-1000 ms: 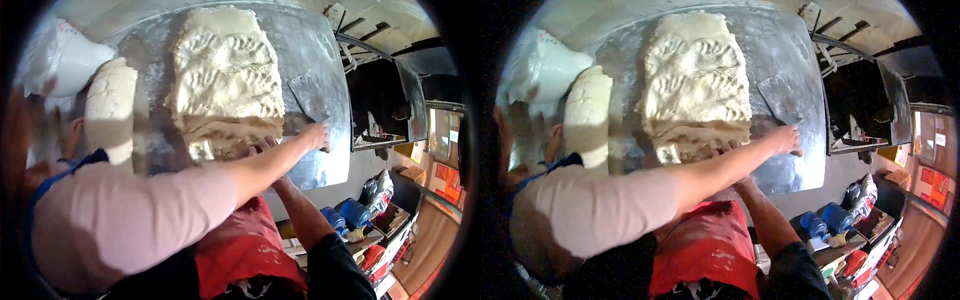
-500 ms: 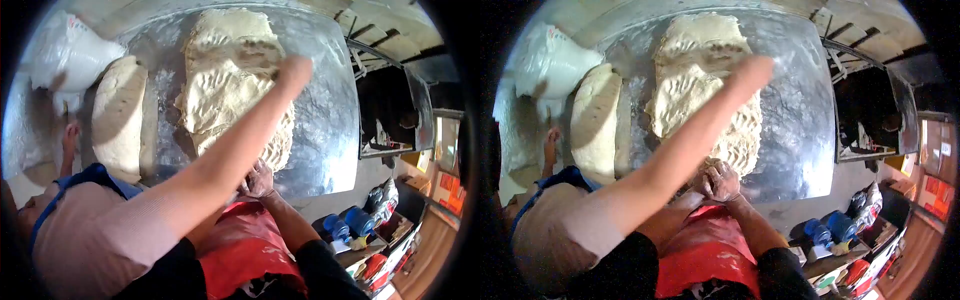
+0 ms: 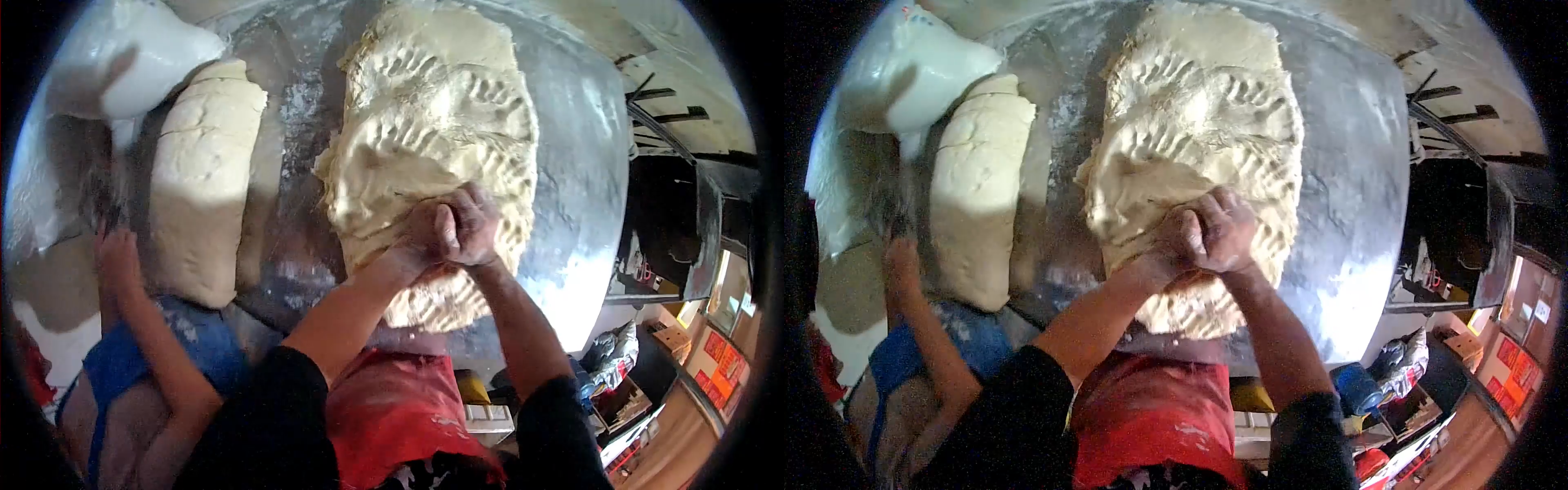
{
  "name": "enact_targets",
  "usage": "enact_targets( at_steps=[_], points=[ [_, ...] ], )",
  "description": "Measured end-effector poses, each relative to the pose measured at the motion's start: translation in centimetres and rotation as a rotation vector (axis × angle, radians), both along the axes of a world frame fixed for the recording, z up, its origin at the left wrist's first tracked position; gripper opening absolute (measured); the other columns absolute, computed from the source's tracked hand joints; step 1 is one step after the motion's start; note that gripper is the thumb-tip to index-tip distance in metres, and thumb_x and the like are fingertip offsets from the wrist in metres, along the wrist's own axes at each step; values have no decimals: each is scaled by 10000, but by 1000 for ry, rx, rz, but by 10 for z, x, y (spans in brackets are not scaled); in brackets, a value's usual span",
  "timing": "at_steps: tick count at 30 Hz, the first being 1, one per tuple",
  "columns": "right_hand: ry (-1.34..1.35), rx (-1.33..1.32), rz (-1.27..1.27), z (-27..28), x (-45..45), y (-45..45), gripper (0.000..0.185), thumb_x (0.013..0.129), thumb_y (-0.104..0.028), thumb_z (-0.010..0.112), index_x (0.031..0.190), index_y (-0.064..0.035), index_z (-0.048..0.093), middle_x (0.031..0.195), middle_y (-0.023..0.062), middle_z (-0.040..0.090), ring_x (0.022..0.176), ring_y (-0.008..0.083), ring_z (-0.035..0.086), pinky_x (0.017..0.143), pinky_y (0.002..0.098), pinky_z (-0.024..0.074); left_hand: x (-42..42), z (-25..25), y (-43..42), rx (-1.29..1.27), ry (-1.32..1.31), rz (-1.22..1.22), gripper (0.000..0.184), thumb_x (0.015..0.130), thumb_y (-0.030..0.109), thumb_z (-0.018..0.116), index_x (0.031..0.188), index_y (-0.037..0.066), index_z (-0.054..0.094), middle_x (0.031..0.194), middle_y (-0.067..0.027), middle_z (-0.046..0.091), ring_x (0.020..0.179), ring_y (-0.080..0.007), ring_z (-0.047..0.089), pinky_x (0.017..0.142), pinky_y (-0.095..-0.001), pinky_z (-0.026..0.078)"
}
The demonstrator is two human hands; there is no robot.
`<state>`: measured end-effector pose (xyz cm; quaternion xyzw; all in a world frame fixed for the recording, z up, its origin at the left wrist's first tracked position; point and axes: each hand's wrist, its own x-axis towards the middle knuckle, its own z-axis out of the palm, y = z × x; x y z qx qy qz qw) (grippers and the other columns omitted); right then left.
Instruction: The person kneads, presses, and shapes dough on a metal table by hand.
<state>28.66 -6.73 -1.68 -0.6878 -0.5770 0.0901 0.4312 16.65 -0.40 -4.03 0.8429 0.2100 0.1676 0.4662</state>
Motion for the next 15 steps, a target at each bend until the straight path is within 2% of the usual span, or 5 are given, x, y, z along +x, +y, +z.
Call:
enact_targets(
  at_steps=[4, 6, 9, 14, 15],
  points=[
    [-104, -27, -35, 4, 5, 11, 280, 869, -298, 621, 1024, -70, 670, 926, 135, 624, 755, 295, 625, 613, 441, 543, 6, 29, 20, 213, 256, -189, 227, 835, 304, 668, 972, 122, 674, 927, -117, 675, 928, -305, 661, 855, -434, 531],
    [-116, -113, -99, 16, -9, 14, 245, 869, -263, 634, 1010, -66, 672, 888, 127, 605, 764, 293, 629, 644, 432, 545, -4, 8, 11, 244, 18, -9, 244, 877, 304, 640, 1039, 122, 661, 1048, -123, 668, 1011, -274, 641, 907, -416, 524],
    [30, -325, -20, 38, -44, 14, 299, 898, -292, 635, 1081, -57, 668, 970, 138, 646, 879, 311, 668, 830, 477, 567, -18, -1, 23, 97, 389, -210, 298, 929, 289, 601, 1156, 98, 616, 1190, -110, 633, 1107, -259, 611, 981, -409, 504],
    [0, -305, 97, -29, -83, 56, 260, 856, -265, 650, 1028, -74, 685, 947, 144, 625, 856, 351, 638, 769, 481, 529, -99, -63, 38, -372, -2, 267, 209, 962, 238, 534, 1021, 77, 654, 997, -55, 663, 986, -217, 640, 930, -371, 516],
    [-2, -300, 106, -35, -90, 55, 238, 836, -246, 657, 1001, -78, 691, 929, 146, 614, 833, 362, 625, 731, 481, 516, -101, -52, 34, -767, -122, 414, 236, 946, 269, 551, 1024, 73, 655, 1015, -70, 667, 986, -236, 649, 931, -377, 516]
  ],
)
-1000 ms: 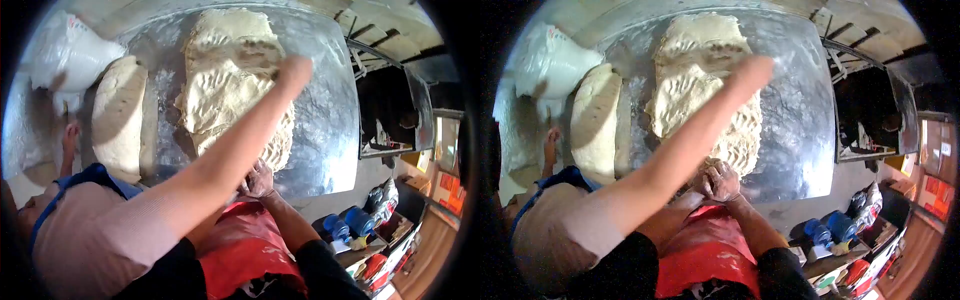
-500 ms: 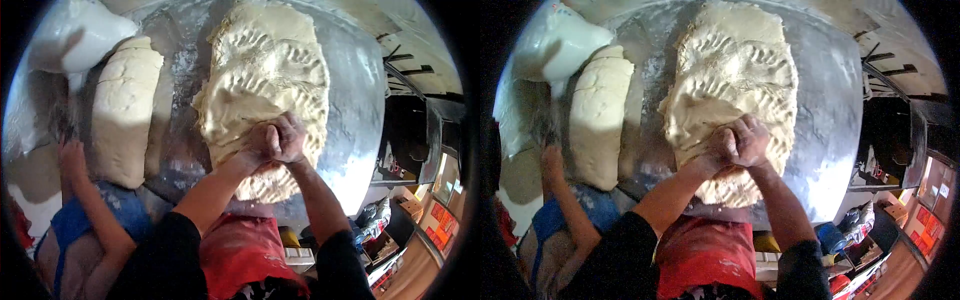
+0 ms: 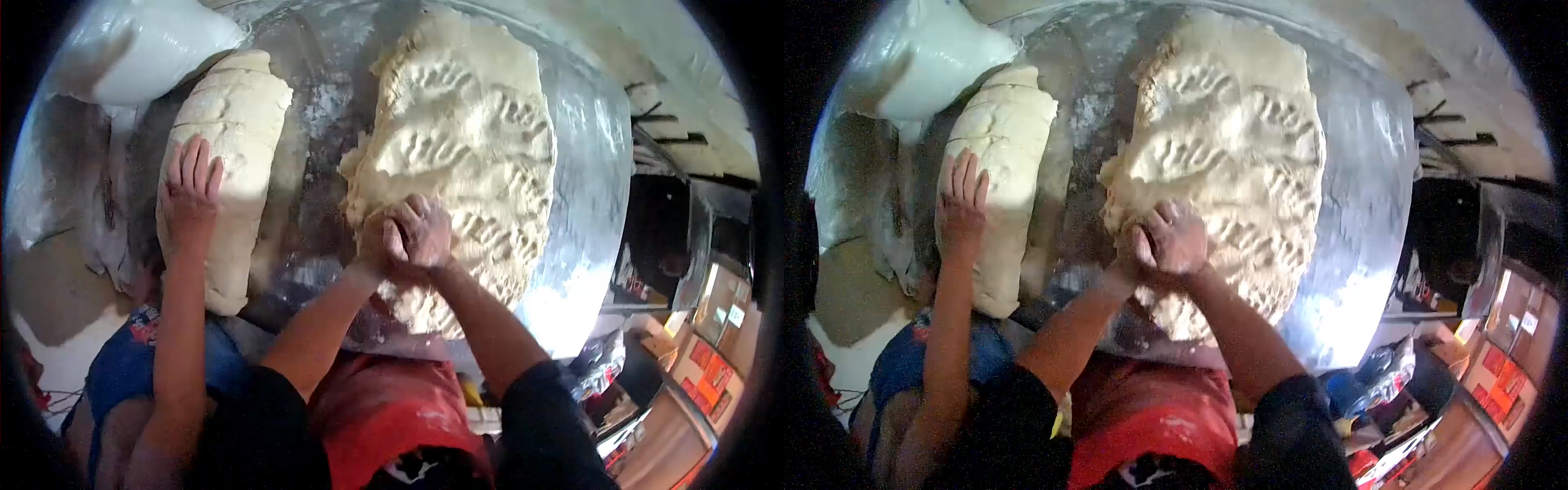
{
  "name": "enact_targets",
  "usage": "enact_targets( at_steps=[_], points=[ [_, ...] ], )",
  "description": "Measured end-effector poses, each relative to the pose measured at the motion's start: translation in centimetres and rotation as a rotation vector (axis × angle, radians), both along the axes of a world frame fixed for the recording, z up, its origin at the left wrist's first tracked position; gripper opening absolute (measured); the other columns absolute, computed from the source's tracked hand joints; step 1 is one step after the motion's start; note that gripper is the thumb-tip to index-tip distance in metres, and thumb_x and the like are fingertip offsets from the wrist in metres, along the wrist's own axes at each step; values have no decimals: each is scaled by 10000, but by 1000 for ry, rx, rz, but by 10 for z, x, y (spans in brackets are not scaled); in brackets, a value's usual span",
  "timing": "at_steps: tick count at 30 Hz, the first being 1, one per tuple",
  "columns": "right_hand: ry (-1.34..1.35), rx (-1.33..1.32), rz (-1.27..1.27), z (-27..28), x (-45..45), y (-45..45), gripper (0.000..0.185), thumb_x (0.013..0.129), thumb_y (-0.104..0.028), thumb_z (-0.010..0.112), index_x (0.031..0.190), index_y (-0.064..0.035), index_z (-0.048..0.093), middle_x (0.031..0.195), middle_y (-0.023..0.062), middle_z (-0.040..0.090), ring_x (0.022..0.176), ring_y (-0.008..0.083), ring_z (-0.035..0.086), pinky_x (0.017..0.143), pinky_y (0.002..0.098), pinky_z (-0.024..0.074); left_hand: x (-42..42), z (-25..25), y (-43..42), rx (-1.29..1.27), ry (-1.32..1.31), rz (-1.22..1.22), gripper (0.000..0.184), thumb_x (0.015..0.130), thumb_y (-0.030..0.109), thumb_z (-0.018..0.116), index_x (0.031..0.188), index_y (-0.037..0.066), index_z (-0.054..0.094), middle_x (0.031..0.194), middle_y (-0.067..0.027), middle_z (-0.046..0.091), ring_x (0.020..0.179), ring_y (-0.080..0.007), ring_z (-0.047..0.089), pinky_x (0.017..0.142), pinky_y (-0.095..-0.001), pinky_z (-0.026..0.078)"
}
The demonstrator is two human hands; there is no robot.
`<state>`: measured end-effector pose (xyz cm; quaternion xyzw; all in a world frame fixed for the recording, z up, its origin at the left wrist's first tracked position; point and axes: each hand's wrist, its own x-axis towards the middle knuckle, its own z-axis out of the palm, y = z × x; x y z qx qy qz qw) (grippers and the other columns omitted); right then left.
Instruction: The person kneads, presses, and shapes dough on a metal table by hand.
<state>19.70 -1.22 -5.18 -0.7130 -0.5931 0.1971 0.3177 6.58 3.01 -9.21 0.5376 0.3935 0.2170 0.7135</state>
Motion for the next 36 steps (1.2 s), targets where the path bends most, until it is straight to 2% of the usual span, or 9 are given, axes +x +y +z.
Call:
enact_targets(
  at_steps=[5, 6, 12, 21, 22, 23, 26, 31, 36],
  points=[
    [4, 122, -70, 61, 18, -4, 307, 946, -282, 648, 1168, -70, 662, 1143, 197, 614, 963, 289, 632, 794, 415, 576, 20, 41, 16, 1069, 517, -441, 217, 947, 197, 594, 1101, 66, 672, 1042, -143, 702, 1017, -272, 677, 874, -425, 543],
    [-30, 66, -111, 60, 28, -13, 367, 998, -338, 639, 1247, -69, 654, 1225, 214, 618, 1029, 263, 635, 840, 398, 598, 32, 51, 13, 949, 371, -303, 258, 949, 244, 593, 1127, 78, 675, 1086, -140, 701, 1063, -278, 664, 935, -442, 517],
    [-299, 13, -577, 4, 126, -26, 601, 1007, -544, 474, 1438, -130, 537, 1376, 152, 534, 1271, 354, 468, 1118, 554, 301, 124, 59, 31, 1389, 191, -165, 448, 876, 178, 650, 1313, 84, 632, 1314, -181, 619, 1184, -410, 597, 983, -548, 443],
    [29, 155, -477, 63, 108, -1, 808, 943, -747, 400, 1462, -141, 524, 1382, 225, 530, 1291, 396, 485, 1150, 619, 263, 127, 102, 39, 1107, 466, -346, 535, 926, 312, 566, 1417, 100, 538, 1478, -154, 503, 1387, -347, 443, 1125, -547, 328],
    [-128, 299, -356, 62, 103, 13, 672, 988, -571, 439, 1392, -47, 563, 1360, 185, 579, 1259, 352, 509, 1087, 508, 329, 131, 106, 45, 1116, 555, -337, 591, 958, 375, 532, 1492, 127, 482, 1556, -124, 448, 1461, -314, 377, 1205, -534, 273],
    [-71, 248, -302, 54, 101, 26, 742, 954, -673, 433, 1468, -146, 525, 1435, 216, 519, 1345, 401, 458, 1164, 670, 208, 136, 87, 55, 1289, 519, -257, 642, 1016, 418, 456, 1582, 138, 341, 1633, -95, 350, 1530, -231, 273, 1259, -517, 166],
    [-113, 254, -268, 29, 111, 45, 596, 947, -514, 539, 1428, -164, 576, 1414, 171, 547, 1334, 368, 468, 1134, 599, 280, 134, 88, 84, -40, -288, -202, 670, 1025, 451, 427, 1604, 136, 306, 1677, -79, 264, 1573, -230, 143, 1267, -542, 80],
    [-182, 123, -300, 52, 106, 52, 522, 965, -410, 538, 1416, -149, 573, 1337, 188, 571, 1267, 378, 512, 1066, 542, 343, 137, 38, 73, 1195, 964, -633, 845, 950, 538, 510, 1627, 111, 238, 1697, -124, 188, 1585, -334, 71, 1267, -545, 45],
    [-169, 106, -286, 84, 136, 90, 519, 972, -431, 552, 1346, -73, 595, 1309, 218, 590, 1217, 429, 527, 1076, 570, 351, 171, 155, 116, 899, 928, -756, 731, 969, 460, 534, 1593, 150, 315, 1653, -122, 279, 1535, -347, 187, 1223, -587, 128]
  ],
)
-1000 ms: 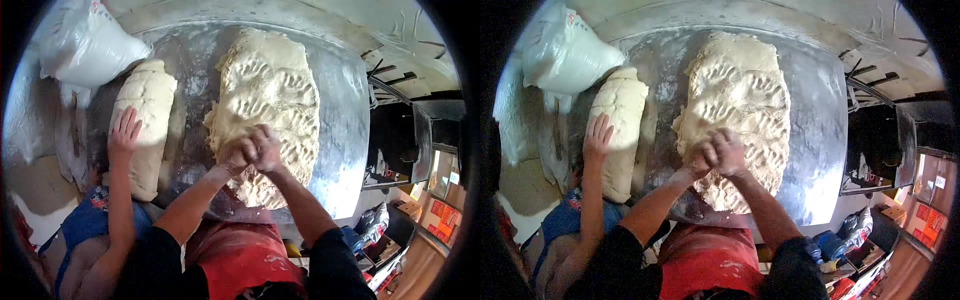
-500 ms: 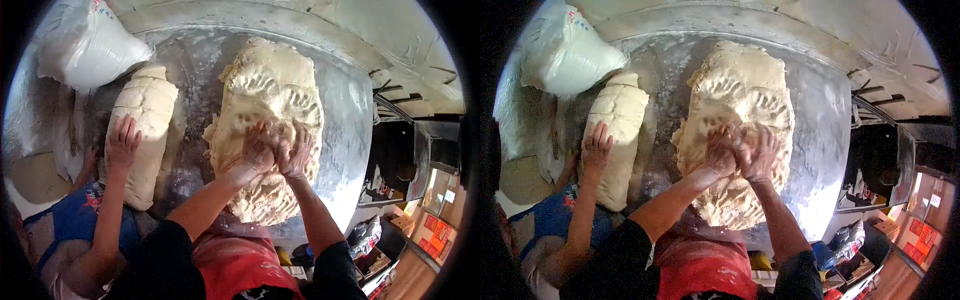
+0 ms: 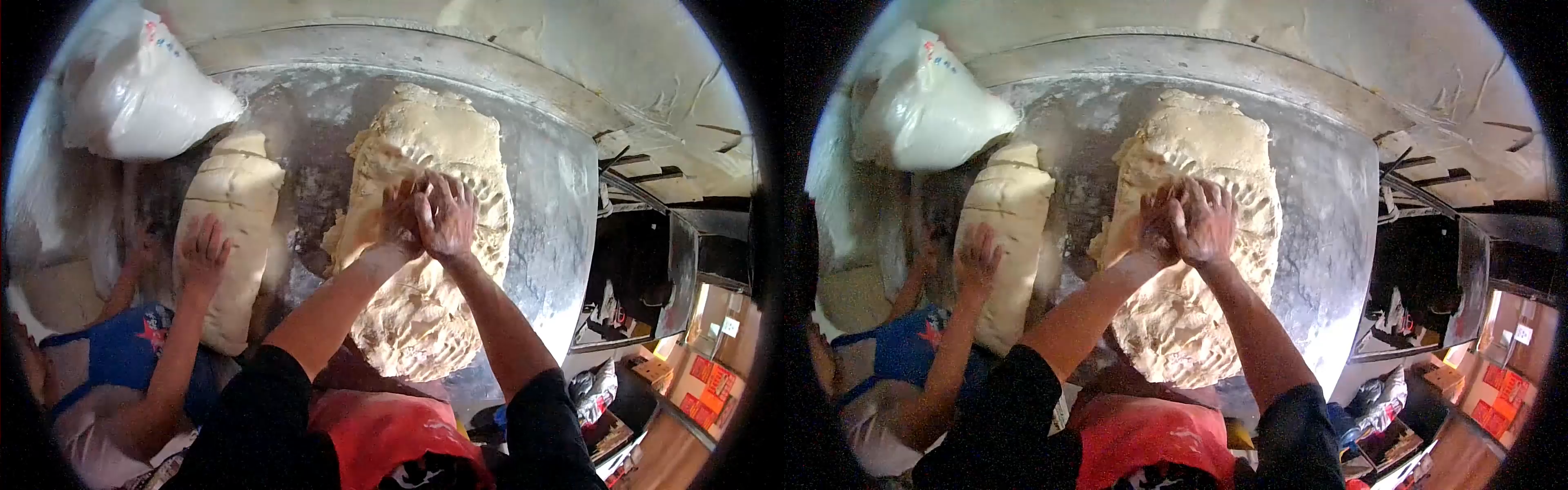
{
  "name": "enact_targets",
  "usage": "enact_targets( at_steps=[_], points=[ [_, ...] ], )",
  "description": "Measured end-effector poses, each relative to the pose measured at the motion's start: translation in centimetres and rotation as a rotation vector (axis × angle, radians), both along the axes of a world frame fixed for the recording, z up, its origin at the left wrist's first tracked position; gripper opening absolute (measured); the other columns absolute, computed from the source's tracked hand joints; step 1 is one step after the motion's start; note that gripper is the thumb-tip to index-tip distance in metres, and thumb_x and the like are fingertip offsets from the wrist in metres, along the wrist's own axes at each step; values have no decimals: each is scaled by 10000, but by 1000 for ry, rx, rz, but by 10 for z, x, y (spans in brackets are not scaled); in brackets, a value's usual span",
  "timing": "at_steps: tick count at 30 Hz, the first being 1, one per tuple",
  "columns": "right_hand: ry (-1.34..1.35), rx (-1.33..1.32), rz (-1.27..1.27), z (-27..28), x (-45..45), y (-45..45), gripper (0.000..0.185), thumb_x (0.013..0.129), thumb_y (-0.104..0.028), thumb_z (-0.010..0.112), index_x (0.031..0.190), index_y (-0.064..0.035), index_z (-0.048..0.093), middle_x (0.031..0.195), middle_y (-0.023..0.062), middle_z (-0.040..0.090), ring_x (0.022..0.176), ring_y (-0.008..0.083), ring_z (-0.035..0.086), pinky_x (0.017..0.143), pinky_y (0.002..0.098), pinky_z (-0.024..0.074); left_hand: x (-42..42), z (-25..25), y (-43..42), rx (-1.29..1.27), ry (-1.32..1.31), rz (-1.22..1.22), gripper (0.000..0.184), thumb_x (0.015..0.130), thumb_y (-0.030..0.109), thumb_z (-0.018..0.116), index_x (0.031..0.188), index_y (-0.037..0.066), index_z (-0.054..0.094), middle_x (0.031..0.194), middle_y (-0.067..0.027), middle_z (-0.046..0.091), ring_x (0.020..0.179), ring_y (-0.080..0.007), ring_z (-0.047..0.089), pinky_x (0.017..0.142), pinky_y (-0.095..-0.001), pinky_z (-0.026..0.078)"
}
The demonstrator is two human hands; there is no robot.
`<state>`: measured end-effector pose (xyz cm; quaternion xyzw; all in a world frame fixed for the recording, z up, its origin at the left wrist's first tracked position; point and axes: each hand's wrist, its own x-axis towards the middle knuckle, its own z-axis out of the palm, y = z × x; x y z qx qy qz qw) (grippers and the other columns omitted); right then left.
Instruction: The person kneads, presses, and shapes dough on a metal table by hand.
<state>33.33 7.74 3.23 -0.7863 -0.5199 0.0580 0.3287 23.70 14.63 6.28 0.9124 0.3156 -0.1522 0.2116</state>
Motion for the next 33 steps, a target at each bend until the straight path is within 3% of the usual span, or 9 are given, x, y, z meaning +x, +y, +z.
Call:
enact_targets(
  at_steps=[3, 11, 12, 14, 17, 23, 24, 25, 33],
  points=[
    [-170, -33, -110, -35, 6, 34, 585, 936, -475, 594, 1373, -87, 601, 1313, 213, 600, 1293, 426, 502, 1105, 560, 343, 21, -129, 13, 618, -134, -59, 710, 960, 509, 500, 1569, 167, 373, 1630, -143, 312, 1541, -355, 158, 1206, -633, 111],
    [13, 70, -60, -56, 47, 67, 581, 924, -355, 571, 1469, -155, 534, 1422, 163, 570, 1316, 375, 500, 1115, 567, 320, 50, -129, 63, 582, -382, 70, 618, 1008, 420, 423, 1551, 126, 394, 1607, -114, 349, 1537, -348, 220, 1228, -592, 155],
    [51, 25, -63, -53, 44, 64, 591, 933, -377, 562, 1476, -149, 521, 1424, 167, 566, 1314, 385, 501, 1129, 570, 311, 54, -117, 70, 272, -370, 130, 658, 988, 444, 451, 1562, 131, 372, 1618, -114, 326, 1538, -356, 197, 1223, -586, 160],
    [80, -154, -57, -40, 53, 69, 612, 976, -471, 516, 1497, -152, 489, 1435, 186, 560, 1342, 410, 485, 1179, 541, 296, 61, -99, 59, 623, -59, -79, 723, 951, 472, 506, 1574, 143, 344, 1617, -115, 305, 1515, -368, 199, 1198, -586, 194],
    [136, -289, -101, 7, 81, 65, 615, 1017, -556, 450, 1507, -186, 477, 1500, 174, 516, 1436, 401, 401, 1227, 587, 224, 95, -26, 65, 150, -97, -10, 745, 942, 468, 543, 1582, 149, 335, 1612, -115, 321, 1527, -323, 202, 1180, -613, 206],
    [20, 267, -243, -81, 166, 70, 538, 928, -420, 589, 1365, -107, 608, 1364, 144, 602, 1277, 392, 510, 1106, 558, 324, 190, -161, 73, 741, -463, -118, 724, 973, 446, 465, 1597, 111, 315, 1666, -140, 268, 1573, -297, 163, 1237, -597, 137],
    [20, 212, -214, -83, 172, 75, 524, 929, -394, 578, 1352, -88, 609, 1369, 144, 599, 1275, 393, 511, 1117, 536, 318, 191, -112, 83, 247, -250, -115, 710, 982, 432, 438, 1599, 103, 310, 1675, -133, 260, 1574, -279, 174, 1254, -556, 123],
    [-60, 234, -213, -86, 179, 79, 518, 935, -386, 551, 1348, -79, 610, 1371, 151, 596, 1276, 399, 510, 1123, 548, 306, 196, -132, 90, 167, -552, -5, 683, 984, 406, 434, 1589, 106, 332, 1669, -117, 286, 1570, -264, 190, 1255, -546, 127],
    [178, -15, -200, -30, 135, 27, 537, 990, -410, 495, 1441, -121, 532, 1426, 209, 559, 1346, 453, 464, 1140, 614, 295, 166, -88, 40, 292, -209, -84, 598, 1006, 375, 465, 1521, 76, 411, 1591, -156, 389, 1487, -292, 338, 1234, -480, 239]
  ],
)
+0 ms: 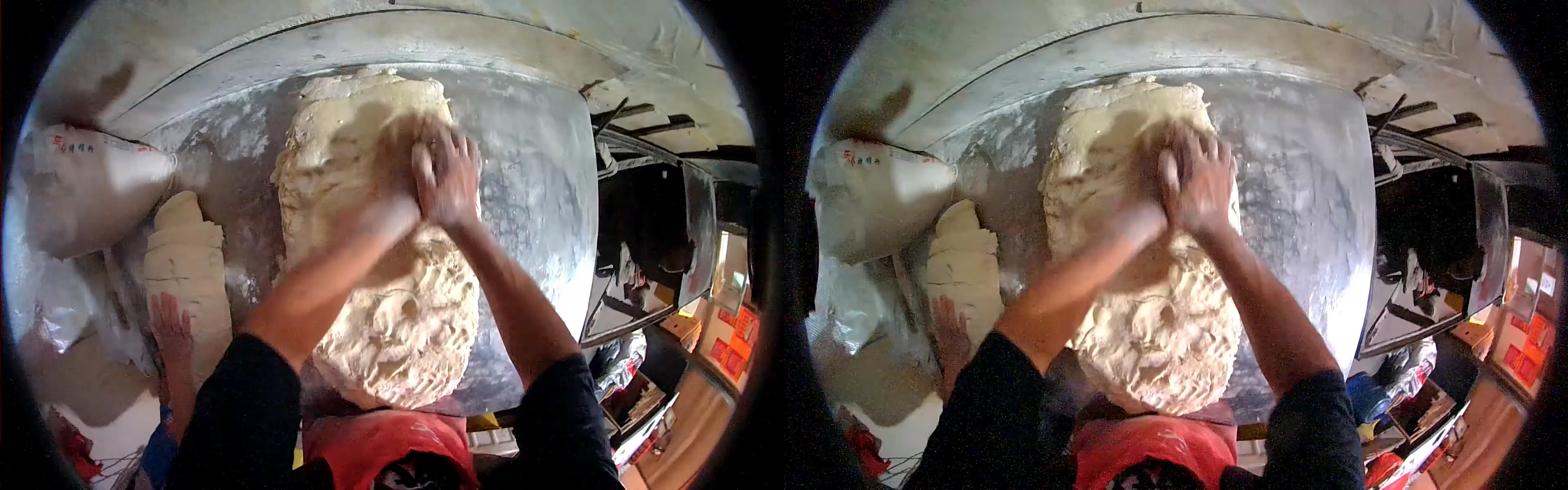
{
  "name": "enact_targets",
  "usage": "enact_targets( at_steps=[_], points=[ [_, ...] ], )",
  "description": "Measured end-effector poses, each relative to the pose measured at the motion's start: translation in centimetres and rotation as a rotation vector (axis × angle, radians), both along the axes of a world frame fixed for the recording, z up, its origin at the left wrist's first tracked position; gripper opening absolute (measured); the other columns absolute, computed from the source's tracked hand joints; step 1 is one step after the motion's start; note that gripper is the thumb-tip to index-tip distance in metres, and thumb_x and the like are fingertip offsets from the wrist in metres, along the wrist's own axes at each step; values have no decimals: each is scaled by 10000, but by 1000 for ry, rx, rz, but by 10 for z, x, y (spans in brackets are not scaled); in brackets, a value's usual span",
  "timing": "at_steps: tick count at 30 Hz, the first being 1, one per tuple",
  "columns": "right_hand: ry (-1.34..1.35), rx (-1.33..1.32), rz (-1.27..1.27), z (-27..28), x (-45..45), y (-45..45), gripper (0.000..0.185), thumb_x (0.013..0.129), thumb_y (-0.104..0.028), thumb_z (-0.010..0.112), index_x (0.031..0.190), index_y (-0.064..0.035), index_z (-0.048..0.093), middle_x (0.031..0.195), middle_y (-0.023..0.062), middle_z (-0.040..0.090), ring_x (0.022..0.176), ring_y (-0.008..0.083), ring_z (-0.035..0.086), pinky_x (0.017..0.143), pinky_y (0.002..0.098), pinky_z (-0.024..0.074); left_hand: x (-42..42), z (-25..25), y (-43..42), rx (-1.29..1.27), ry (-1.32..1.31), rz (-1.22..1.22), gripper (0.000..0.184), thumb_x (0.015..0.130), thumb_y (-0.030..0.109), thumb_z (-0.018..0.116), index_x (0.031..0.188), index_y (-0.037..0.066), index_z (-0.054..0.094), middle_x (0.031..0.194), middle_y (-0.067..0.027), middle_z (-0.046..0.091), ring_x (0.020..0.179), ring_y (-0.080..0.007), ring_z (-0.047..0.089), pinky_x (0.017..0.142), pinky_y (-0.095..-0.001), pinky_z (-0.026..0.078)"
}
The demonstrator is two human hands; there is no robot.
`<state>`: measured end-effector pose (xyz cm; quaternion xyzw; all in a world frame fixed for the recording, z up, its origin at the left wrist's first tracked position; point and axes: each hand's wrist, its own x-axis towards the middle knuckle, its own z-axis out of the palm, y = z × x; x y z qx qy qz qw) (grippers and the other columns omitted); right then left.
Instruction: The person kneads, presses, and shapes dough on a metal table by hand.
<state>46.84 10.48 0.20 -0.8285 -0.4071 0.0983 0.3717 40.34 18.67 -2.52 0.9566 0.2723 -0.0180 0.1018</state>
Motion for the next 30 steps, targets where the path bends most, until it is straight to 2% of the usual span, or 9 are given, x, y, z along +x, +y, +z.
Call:
enact_targets(
  at_steps=[5, 7, 10, 13, 16, 19, 24, 28, 30],
  points=[
    [-209, 127, 159, -19, -42, -92, 431, 881, -306, 620, 1261, -110, 674, 1313, 107, 639, 1313, 355, 520, 1114, 540, 334, -52, -54, -84, 28, -266, -164, 588, 1054, 415, 375, 1595, 197, 301, 1643, -51, 307, 1548, -222, 216, 1255, -522, 166],
    [-264, 160, 189, -18, -32, -81, 427, 881, -304, 617, 1256, -107, 668, 1304, 102, 641, 1283, 348, 530, 1116, 527, 331, -51, -75, -81, 453, -37, -179, 598, 1020, 388, 401, 1579, 186, 337, 1629, -69, 333, 1531, -208, 254, 1243, -493, 203],
    [-255, 167, 154, -13, -38, -85, 380, 909, -262, 590, 1242, -98, 673, 1266, 141, 651, 1270, 370, 532, 1110, 544, 349, -38, -46, -77, 2, -75, -87, 559, 1009, 338, 415, 1539, 160, 408, 1553, -96, 442, 1447, -223, 396, 1228, -431, 253],
    [114, 247, 103, -2, -66, -111, 339, 947, -217, 550, 1217, -60, 681, 1263, 182, 654, 1270, 408, 521, 1106, 539, 364, -56, -64, -122, 393, 303, -114, 556, 1048, 359, 380, 1562, 147, 355, 1587, -121, 377, 1458, -260, 369, 1223, -516, 249],
    [-99, 33, 148, 13, -117, -176, 445, 909, -311, 590, 1295, -106, 676, 1346, 147, 627, 1292, 404, 518, 1083, 529, 367, -119, -65, -177, 1328, 584, -300, 604, 1058, 413, 376, 1600, 162, 282, 1640, -108, 276, 1530, -296, 230, 1238, -575, 175],
    [-229, 99, 144, -15, -106, -187, 507, 871, -344, 612, 1329, -135, 668, 1381, 116, 610, 1305, 393, 508, 1067, 528, 367, -109, -27, -193, 31, -190, -159, 608, 1062, 438, 375, 1605, 182, 279, 1640, -96, 288, 1537, -304, 206, 1246, -554, 157],
    [-244, 153, 178, -22, -98, -188, 510, 876, -315, 595, 1352, -139, 647, 1388, 129, 602, 1326, 410, 485, 1072, 533, 383, -103, -51, -187, 252, 87, -155, 636, 1027, 443, 382, 1612, 220, 276, 1660, -67, 273, 1563, -292, 162, 1247, -547, 136],
    [3, 171, 137, -6, -119, -202, 479, 923, -316, 567, 1338, -89, 640, 1361, 175, 608, 1344, 426, 463, 1129, 562, 339, -118, 3, -202, 258, 179, -201, 601, 1032, 421, 392, 1591, 213, 314, 1641, -62, 311, 1527, -309, 234, 1216, -579, 200],
    [-18, 94, 197, 0, -152, -236, 503, 905, -345, 582, 1345, -112, 644, 1377, 157, 603, 1346, 419, 464, 1141, 596, 310, -172, -51, -243, -248, -349, 59, 606, 1053, 441, 371, 1603, 200, 296, 1670, -55, 273, 1550, -298, 188, 1221, -566, 191]
  ],
)
